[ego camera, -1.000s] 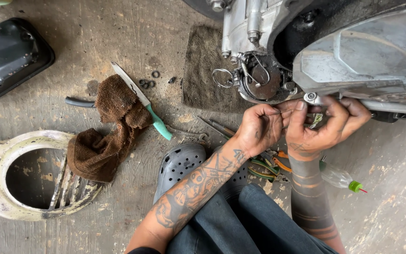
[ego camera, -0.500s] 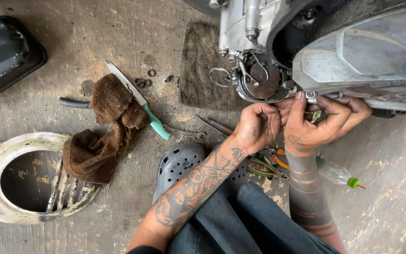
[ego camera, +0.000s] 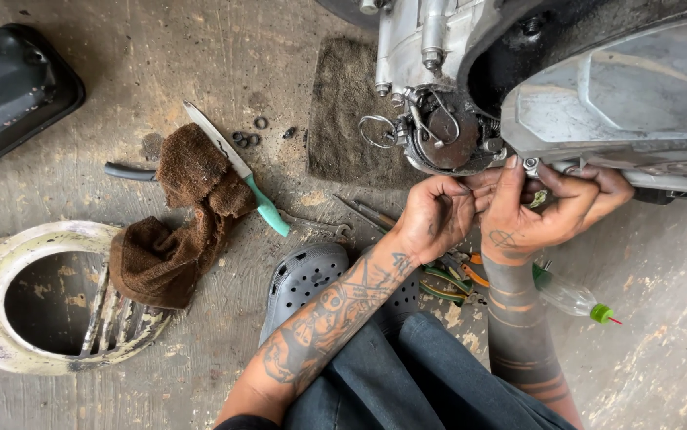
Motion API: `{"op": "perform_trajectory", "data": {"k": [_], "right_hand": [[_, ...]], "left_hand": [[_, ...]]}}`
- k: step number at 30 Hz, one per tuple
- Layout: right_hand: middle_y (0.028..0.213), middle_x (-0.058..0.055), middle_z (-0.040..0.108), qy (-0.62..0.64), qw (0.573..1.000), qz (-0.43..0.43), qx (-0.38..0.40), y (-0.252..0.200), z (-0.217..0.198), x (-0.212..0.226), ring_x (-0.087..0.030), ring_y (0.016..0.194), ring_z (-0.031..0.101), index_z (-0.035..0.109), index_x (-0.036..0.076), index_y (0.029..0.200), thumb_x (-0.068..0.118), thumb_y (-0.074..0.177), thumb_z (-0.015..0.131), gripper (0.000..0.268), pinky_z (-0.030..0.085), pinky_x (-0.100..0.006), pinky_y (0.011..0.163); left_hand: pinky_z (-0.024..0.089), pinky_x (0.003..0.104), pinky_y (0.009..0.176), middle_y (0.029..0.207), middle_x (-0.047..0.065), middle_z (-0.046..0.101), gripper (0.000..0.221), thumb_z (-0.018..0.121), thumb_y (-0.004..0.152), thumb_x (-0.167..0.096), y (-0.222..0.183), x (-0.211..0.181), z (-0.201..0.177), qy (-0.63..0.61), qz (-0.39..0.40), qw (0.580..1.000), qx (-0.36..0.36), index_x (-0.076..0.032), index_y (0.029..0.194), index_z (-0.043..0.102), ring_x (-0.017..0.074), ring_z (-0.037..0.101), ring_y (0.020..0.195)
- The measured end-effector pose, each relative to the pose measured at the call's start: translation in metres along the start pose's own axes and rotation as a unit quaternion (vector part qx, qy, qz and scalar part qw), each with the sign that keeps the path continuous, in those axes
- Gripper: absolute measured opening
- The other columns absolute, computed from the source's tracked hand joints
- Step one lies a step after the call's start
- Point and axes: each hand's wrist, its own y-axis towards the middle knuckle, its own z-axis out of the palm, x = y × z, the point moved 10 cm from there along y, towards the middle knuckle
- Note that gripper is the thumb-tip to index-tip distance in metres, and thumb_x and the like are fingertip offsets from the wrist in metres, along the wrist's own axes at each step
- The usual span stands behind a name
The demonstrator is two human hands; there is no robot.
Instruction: The person sits on the workshop floor beside a scooter and works on its rear engine area. They use a socket wrench on bolts, pick up and reposition a metal bracket, use pliers and a screwdriver on fasteners, and wipe parts with a cloth while handling small bolts and washers.
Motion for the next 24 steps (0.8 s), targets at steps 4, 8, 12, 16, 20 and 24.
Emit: {"op": "perform_trajectory", "data": {"k": [4,8,12,16,20,24], "right_hand": [[0.114,-0.018,0.042,-0.002,1.000,-0.002,0.020,0.003,-0.002,0.008,-0.037,0.106,0.044,0.052,-0.003,0.091,0.000,0.087,0.073,0.022,0.041,-0.049,0.097],[0.118,-0.018,0.042,-0.018,0.999,-0.023,0.045,0.003,-0.002,0.010,-0.038,0.110,0.045,0.060,-0.007,0.102,0.001,0.089,0.069,0.018,0.041,-0.049,0.098],[0.115,-0.015,0.043,-0.006,0.999,-0.035,0.037,-0.001,-0.002,0.002,-0.033,0.097,0.044,0.066,-0.006,0.102,-0.006,0.088,0.073,0.016,0.038,-0.041,0.083],[0.111,-0.016,0.041,-0.014,0.999,-0.026,0.033,0.000,-0.001,0.003,-0.034,0.100,0.043,0.060,-0.005,0.095,-0.005,0.090,0.074,0.015,0.042,-0.044,0.088],[0.107,-0.016,0.043,-0.015,1.000,-0.015,0.012,0.005,-0.002,0.008,-0.036,0.100,0.044,0.052,-0.002,0.087,0.000,0.089,0.075,0.023,0.040,-0.048,0.093],[0.110,-0.018,0.044,-0.005,1.000,0.003,0.019,0.005,-0.005,0.006,-0.036,0.101,0.044,0.051,-0.004,0.091,0.001,0.090,0.074,0.024,0.040,-0.048,0.093]], "left_hand": [[0.030,0.040,0.122,0.152,0.024,0.054,0.058,0.036,0.102,-0.014,-0.001,0.003,-0.012,0.012,-0.003,1.000,-0.020,0.012,0.152,0.047,0.0295,0.053,0.140],[0.033,0.039,0.114,0.150,0.021,0.056,0.056,0.036,0.102,-0.015,0.000,0.003,-0.015,-0.009,-0.007,1.000,-0.009,0.011,0.150,0.049,0.0256,0.052,0.137],[0.034,0.037,0.112,0.151,0.019,0.056,0.058,0.038,0.101,-0.017,0.002,0.002,-0.020,0.035,-0.005,0.999,-0.033,0.010,0.151,0.049,0.0253,0.053,0.134],[0.037,0.037,0.112,0.144,0.021,0.059,0.053,0.039,0.100,-0.012,0.001,-0.002,-0.020,0.048,0.016,0.998,-0.044,0.012,0.145,0.053,0.0256,0.056,0.130],[0.037,0.034,0.117,0.141,0.026,0.060,0.046,0.039,0.096,-0.002,0.000,-0.004,-0.021,0.010,0.043,0.997,-0.069,0.015,0.135,0.055,0.0280,0.059,0.131],[0.035,0.035,0.117,0.146,0.023,0.057,0.045,0.037,0.102,-0.006,0.005,-0.002,-0.016,0.031,0.021,0.998,-0.051,0.014,0.140,0.053,0.0264,0.056,0.132]]}}
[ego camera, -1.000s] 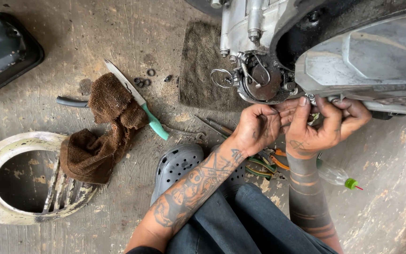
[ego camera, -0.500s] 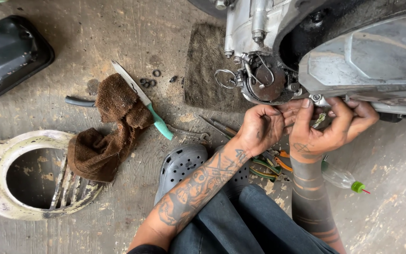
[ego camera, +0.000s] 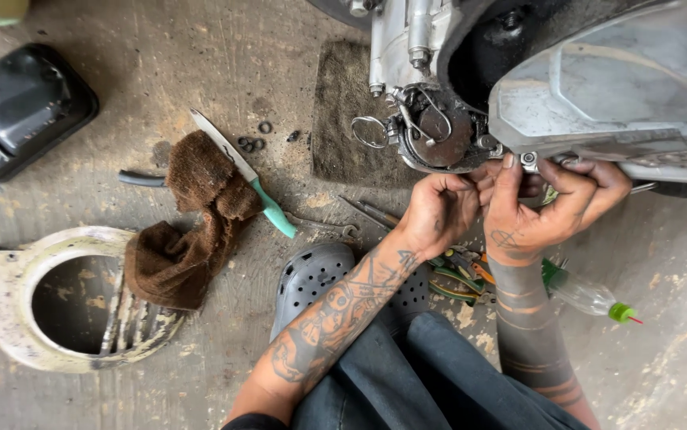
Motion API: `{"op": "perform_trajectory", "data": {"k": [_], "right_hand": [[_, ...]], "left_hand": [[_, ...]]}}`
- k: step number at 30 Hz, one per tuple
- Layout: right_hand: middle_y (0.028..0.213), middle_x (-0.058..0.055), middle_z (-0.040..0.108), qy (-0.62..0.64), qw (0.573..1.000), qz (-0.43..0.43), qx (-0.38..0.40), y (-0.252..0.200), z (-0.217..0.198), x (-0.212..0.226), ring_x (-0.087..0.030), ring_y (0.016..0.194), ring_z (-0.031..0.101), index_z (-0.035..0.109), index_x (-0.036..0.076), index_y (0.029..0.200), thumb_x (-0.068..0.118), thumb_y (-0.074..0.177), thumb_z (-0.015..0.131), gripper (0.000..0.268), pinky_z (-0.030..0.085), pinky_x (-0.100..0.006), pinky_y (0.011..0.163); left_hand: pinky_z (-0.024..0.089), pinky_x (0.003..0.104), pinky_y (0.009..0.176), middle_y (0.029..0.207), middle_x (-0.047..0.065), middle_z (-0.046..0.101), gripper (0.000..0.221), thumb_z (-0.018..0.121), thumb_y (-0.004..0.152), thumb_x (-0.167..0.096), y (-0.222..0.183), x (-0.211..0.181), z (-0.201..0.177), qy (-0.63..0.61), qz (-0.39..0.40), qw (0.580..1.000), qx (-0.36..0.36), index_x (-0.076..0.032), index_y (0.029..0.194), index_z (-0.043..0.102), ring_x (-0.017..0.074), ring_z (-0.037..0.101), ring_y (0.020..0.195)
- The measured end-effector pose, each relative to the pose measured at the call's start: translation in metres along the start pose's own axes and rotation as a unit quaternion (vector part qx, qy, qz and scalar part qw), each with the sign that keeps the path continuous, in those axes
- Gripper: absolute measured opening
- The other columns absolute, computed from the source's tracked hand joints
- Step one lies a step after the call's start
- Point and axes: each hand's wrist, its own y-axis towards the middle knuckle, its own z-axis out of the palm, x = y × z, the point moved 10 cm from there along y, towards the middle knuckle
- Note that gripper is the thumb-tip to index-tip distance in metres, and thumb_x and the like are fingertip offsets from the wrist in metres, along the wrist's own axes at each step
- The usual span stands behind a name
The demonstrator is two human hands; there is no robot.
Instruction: The person sits on the workshop floor beside a scooter and works on its rear engine area. They use a socket wrench on bolts, pick up and reposition a metal bracket, use pliers and a screwdriver on fasteners, and wipe parts with a cloth while handling small bolts and washers.
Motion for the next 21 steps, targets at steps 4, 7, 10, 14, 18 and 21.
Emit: {"op": "perform_trajectory", "data": {"k": [4,7,10,14,18,21], "right_hand": [[0.126,-0.018,0.042,0.058,0.997,-0.031,0.034,-0.013,-0.015,-0.003,-0.036,0.113,0.044,0.048,-0.002,0.119,0.002,0.093,0.070,0.034,0.043,-0.049,0.100],[0.134,-0.020,0.037,0.114,0.992,0.001,0.056,-0.038,-0.027,-0.026,-0.035,0.115,0.042,0.038,-0.002,0.133,0.009,0.096,0.061,0.044,0.041,-0.047,0.102],[0.128,-0.023,0.042,0.155,0.979,0.096,0.092,-0.075,-0.029,-0.072,-0.034,0.109,0.047,0.037,-0.007,0.135,0.006,0.098,0.057,0.044,0.042,-0.044,0.101],[0.113,-0.025,0.062,0.170,0.948,0.211,0.167,-0.140,-0.024,-0.148,-0.036,0.102,0.064,0.052,-0.011,0.134,-0.006,0.097,0.071,0.042,0.049,-0.046,0.093],[0.103,-0.023,0.066,0.194,0.910,0.288,0.226,-0.189,-0.006,-0.183,-0.034,0.095,0.066,0.058,-0.010,0.126,-0.006,0.090,0.074,0.040,0.051,-0.046,0.089],[0.104,-0.018,0.073,0.129,0.885,0.270,0.357,-0.215,0.013,-0.178,-0.037,0.101,0.071,0.064,0.003,0.124,0.010,0.087,0.079,0.041,0.056,-0.049,0.086]], "left_hand": [[0.035,0.039,0.122,0.146,0.029,0.056,0.052,0.036,0.098,-0.001,-0.004,0.004,0.023,-0.033,-0.033,0.999,0.024,0.014,0.147,0.047,0.0341,0.054,0.136],[0.038,0.038,0.111,0.152,0.026,0.052,0.064,0.037,0.095,-0.010,-0.010,0.004,0.019,0.099,-0.090,0.990,-0.048,0.010,0.156,0.040,0.0320,0.054,0.134],[0.041,0.037,0.099,0.151,0.019,0.053,0.071,0.042,0.090,-0.018,-0.027,-0.017,0.011,0.247,-0.116,0.949,-0.156,0.003,0.158,0.038,0.0273,0.057,0.125],[0.049,0.040,0.098,0.147,0.026,0.055,0.071,0.045,0.087,-0.021,-0.051,-0.057,0.018,0.340,-0.069,0.911,-0.222,0.008,0.151,0.041,0.0382,0.061,0.126],[0.054,0.040,0.091,0.137,0.021,0.064,0.055,0.051,0.091,-0.014,-0.087,-0.092,0.009,0.413,-0.024,0.871,-0.266,0.003,0.143,0.052,0.0322,0.067,0.115],[0.055,0.035,0.078,0.099,0.018,0.064,0.021,0.066,0.100,-0.018,-0.136,-0.132,0.000,0.488,0.072,0.788,-0.369,0.002,0.107,0.064,0.0276,0.063,0.089]]}}
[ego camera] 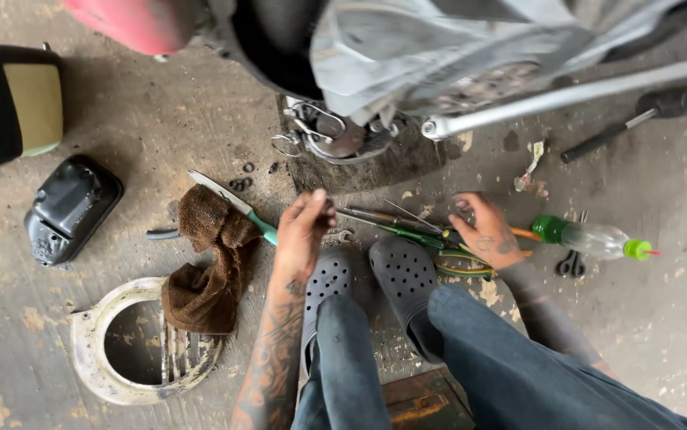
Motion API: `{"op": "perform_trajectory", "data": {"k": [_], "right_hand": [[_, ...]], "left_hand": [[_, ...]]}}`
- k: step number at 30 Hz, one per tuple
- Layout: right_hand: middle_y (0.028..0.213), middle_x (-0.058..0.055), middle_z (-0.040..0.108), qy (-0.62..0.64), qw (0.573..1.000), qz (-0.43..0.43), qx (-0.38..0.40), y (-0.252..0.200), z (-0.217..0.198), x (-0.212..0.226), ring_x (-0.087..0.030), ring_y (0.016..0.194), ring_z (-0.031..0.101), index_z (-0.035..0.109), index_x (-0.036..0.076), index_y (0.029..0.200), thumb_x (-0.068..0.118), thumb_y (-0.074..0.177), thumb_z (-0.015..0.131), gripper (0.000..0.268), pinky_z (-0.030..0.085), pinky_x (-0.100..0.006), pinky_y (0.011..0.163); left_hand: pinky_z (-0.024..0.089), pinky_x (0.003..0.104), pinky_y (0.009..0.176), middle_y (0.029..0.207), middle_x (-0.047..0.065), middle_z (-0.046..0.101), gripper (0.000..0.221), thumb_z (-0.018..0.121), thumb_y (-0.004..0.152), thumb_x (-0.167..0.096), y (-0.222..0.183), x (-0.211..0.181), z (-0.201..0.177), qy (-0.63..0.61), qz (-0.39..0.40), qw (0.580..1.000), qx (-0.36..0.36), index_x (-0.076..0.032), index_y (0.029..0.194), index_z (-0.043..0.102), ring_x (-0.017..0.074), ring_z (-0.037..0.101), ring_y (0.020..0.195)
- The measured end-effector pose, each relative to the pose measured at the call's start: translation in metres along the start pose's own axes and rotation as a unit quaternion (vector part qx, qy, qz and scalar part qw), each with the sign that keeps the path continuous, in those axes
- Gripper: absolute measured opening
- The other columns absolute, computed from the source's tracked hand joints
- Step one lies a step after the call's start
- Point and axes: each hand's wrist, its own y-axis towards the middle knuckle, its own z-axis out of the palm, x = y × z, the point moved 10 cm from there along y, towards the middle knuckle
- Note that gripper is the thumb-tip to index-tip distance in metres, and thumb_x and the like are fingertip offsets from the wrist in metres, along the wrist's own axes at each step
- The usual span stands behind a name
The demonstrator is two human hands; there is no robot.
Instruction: The person sits on the workshop floor beside a scooter and works on its rear engine area. They use a socket wrench on bolts, pick up and reposition a metal bracket, use pliers and a screwdriver on fasteners, and wipe parts with a cloth while handling small bolts and washers.
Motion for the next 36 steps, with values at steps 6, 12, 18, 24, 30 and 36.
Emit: {"op": "perform_trajectory", "data": {"k": [6,12,18,24,30,36], "right_hand": [[0.115,-0.013,0.073,-0.172,0.968,0.051,0.177,-0.023,0.050,-0.042,-0.038,0.113,0.069,0.064,0.017,0.123,0.034,0.090,0.071,0.038,0.047,-0.056,0.101],[0.124,-0.014,0.065,-0.110,0.981,0.058,0.151,-0.040,0.030,-0.042,-0.044,0.126,0.057,0.066,0.019,0.126,0.037,0.097,0.063,0.034,0.040,-0.069,0.107],[0.104,-0.011,0.071,-0.010,0.995,0.033,-0.096,-0.077,-0.068,-0.085,-0.038,0.099,0.070,0.069,0.020,0.123,0.024,0.090,0.075,0.034,0.056,-0.051,0.085],[0.101,-0.010,0.066,0.058,0.975,0.074,-0.202,-0.133,-0.140,-0.093,-0.027,0.089,0.066,0.067,0.007,0.119,0.008,0.088,0.066,0.031,0.053,-0.037,0.078],[0.099,-0.015,0.066,-0.003,0.970,0.131,-0.205,-0.177,-0.104,-0.150,-0.044,0.094,0.068,0.067,0.015,0.118,0.021,0.092,0.067,0.027,0.053,-0.055,0.082],[0.116,-0.011,0.058,-0.137,0.971,0.132,-0.146,-0.151,-0.087,-0.152,-0.036,0.114,0.060,0.061,0.021,0.126,0.022,0.093,0.061,0.033,0.048,-0.047,0.090]], "left_hand": [[0.051,0.044,0.092,0.112,0.023,0.060,0.022,0.053,0.107,-0.019,-0.071,-0.058,0.006,0.180,0.040,0.982,-0.049,0.000,0.098,0.059,0.0313,0.061,0.096],[0.047,0.044,0.097,0.134,0.023,0.055,0.043,0.050,0.103,-0.010,-0.114,-0.059,-0.009,0.249,0.015,0.967,-0.043,0.007,0.142,0.050,0.0313,0.059,0.109],[0.045,0.045,0.101,0.132,0.023,0.060,0.042,0.044,0.106,-0.012,-0.140,-0.079,0.007,0.301,0.008,0.949,-0.095,0.007,0.143,0.052,0.0321,0.061,0.108],[0.027,0.026,0.039,0.065,0.005,0.052,0.043,0.049,0.104,-0.017,-0.133,-0.082,0.064,0.591,-0.030,0.798,-0.115,-0.010,0.146,0.055,0.0124,0.038,0.046],[0.059,0.047,0.088,0.110,0.004,0.075,0.041,0.070,0.085,-0.041,-0.028,0.059,-0.048,0.929,0.113,0.333,0.115,-0.019,0.119,0.072,0.0256,0.073,0.104],[0.053,0.045,0.095,0.120,-0.003,0.059,0.056,0.068,0.071,-0.032,-0.018,0.086,-0.021,0.948,0.094,0.247,0.177,-0.027,0.126,0.058,0.0221,0.067,0.109]]}}
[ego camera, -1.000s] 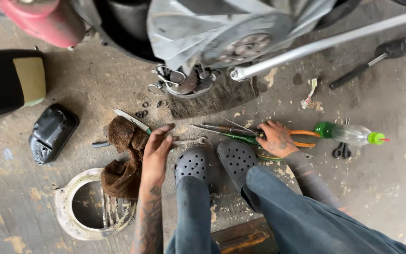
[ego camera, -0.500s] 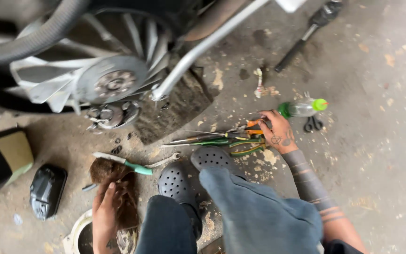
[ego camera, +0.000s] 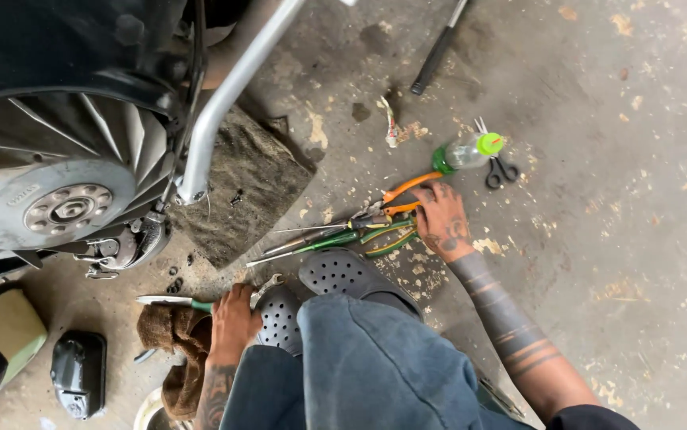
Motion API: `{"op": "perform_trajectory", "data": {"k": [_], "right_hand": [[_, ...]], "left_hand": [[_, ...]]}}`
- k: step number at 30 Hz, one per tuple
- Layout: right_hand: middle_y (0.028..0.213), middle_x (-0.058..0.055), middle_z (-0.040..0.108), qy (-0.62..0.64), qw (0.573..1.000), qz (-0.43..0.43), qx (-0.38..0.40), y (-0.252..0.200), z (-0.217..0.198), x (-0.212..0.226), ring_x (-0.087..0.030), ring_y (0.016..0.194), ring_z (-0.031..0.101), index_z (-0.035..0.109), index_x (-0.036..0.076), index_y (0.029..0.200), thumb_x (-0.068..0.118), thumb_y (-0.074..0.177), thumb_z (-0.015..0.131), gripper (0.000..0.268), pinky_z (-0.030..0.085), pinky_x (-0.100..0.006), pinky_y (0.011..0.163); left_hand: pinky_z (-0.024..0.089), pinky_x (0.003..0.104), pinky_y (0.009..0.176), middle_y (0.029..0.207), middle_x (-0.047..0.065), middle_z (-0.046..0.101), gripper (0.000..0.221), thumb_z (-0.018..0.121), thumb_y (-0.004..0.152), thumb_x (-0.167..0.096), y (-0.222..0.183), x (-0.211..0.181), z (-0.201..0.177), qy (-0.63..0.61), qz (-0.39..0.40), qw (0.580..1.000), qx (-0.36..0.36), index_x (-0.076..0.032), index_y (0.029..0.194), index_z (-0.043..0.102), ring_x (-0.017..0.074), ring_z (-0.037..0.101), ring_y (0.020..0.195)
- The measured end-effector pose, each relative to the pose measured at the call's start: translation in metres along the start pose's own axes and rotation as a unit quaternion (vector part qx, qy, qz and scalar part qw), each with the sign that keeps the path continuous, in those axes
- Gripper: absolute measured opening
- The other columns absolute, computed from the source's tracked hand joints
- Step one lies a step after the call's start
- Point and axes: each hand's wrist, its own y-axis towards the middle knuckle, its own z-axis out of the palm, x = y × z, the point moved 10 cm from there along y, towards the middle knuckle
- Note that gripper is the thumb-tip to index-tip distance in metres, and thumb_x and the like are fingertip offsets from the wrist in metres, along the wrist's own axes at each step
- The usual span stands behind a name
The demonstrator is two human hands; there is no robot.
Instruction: The person sits on the workshop floor beside a scooter and works on its rear engine area. They use a socket wrench on bolts, pick up and reposition a metal bracket, use pliers and a screwdriver on fasteners, and wipe parts with a cloth while handling small bolts and washers.
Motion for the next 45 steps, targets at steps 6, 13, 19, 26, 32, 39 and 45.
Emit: {"op": "perform_trajectory", "data": {"k": [6,13,19,26,32,39,45], "right_hand": [[0.128,-0.011,0.061,-0.117,0.984,-0.078,0.114,0.049,0.070,0.004,-0.031,0.125,0.054,0.058,0.020,0.133,0.025,0.078,0.073,0.057,0.028,-0.057,0.112],[0.117,-0.012,0.072,-0.087,0.965,-0.190,0.157,0.071,0.081,0.014,-0.032,0.114,0.068,0.069,0.017,0.124,0.055,0.079,0.071,0.059,0.047,-0.047,0.100],[0.106,0.000,0.057,-0.107,0.984,-0.112,0.088,0.055,0.011,0.056,-0.024,0.096,0.066,0.063,0.022,0.101,0.056,0.077,0.071,0.042,0.059,-0.039,0.076],[0.081,-0.012,0.058,0.280,0.944,-0.083,0.156,0.034,-0.003,0.170,-0.037,0.075,0.064,0.067,0.007,0.091,0.022,0.066,0.080,0.033,0.050,-0.043,0.064],[0.082,-0.002,0.049,0.689,0.652,-0.029,0.316,0.005,0.058,0.266,-0.020,0.075,0.051,0.060,0.006,0.093,0.005,0.077,0.069,0.018,0.042,-0.032,0.069],[0.090,-0.010,0.044,0.618,0.717,-0.152,0.283,0.016,0.032,0.325,-0.024,0.085,0.048,0.051,0.004,0.102,0.020,0.098,0.061,0.019,0.040,-0.037,0.076],[0.087,-0.022,0.055,0.527,0.787,-0.103,0.305,0.017,0.034,0.330,-0.038,0.078,0.053,0.052,-0.013,0.117,0.028,0.104,0.045,0.044,0.043,-0.046,0.075]], "left_hand": [[0.050,0.046,0.099,0.119,0.002,0.063,0.052,0.069,0.076,-0.034,0.010,0.013,-0.017,-0.053,-0.019,0.998,-0.011,-0.022,0.126,0.059,0.0257,0.062,0.116],[0.049,0.040,0.093,0.110,-0.003,0.066,0.031,0.065,0.085,-0.039,0.009,0.017,-0.012,-0.016,0.002,0.998,-0.060,-0.025,0.113,0.063,0.0198,0.064,0.109],[0.051,0.046,0.094,0.111,0.007,0.070,0.032,0.066,0.093,-0.039,-0.012,0.000,-0.096,-0.272,-0.062,0.958,-0.066,-0.018,0.117,0.067,0.0275,0.067,0.110],[0.046,0.060,0.107,0.127,0.031,0.063,0.064,0.077,0.087,-0.035,-0.013,-0.061,-0.207,-0.592,0.023,0.805,-0.027,0.004,0.135,0.056,0.0493,0.059,0.126],[0.048,0.058,0.101,0.119,0.032,0.065,0.067,0.076,0.087,-0.039,-0.027,-0.056,-0.223,-0.633,-0.002,0.774,-0.021,0.006,0.132,0.056,0.0478,0.062,0.120],[0.042,0.034,0.076,0.085,0.005,0.044,0.019,0.068,0.097,-0.010,-0.045,-0.029,-0.236,-0.735,0.059,0.663,-0.125,-0.005,0.084,0.054,0.0194,0.052,0.083],[0.044,0.042,0.086,0.098,0.012,0.057,0.018,0.071,0.084,0.001,-0.044,-0.044,-0.237,-0.797,0.153,0.579,-0.074,-0.002,0.094,0.057,0.0260,0.058,0.097]]}}
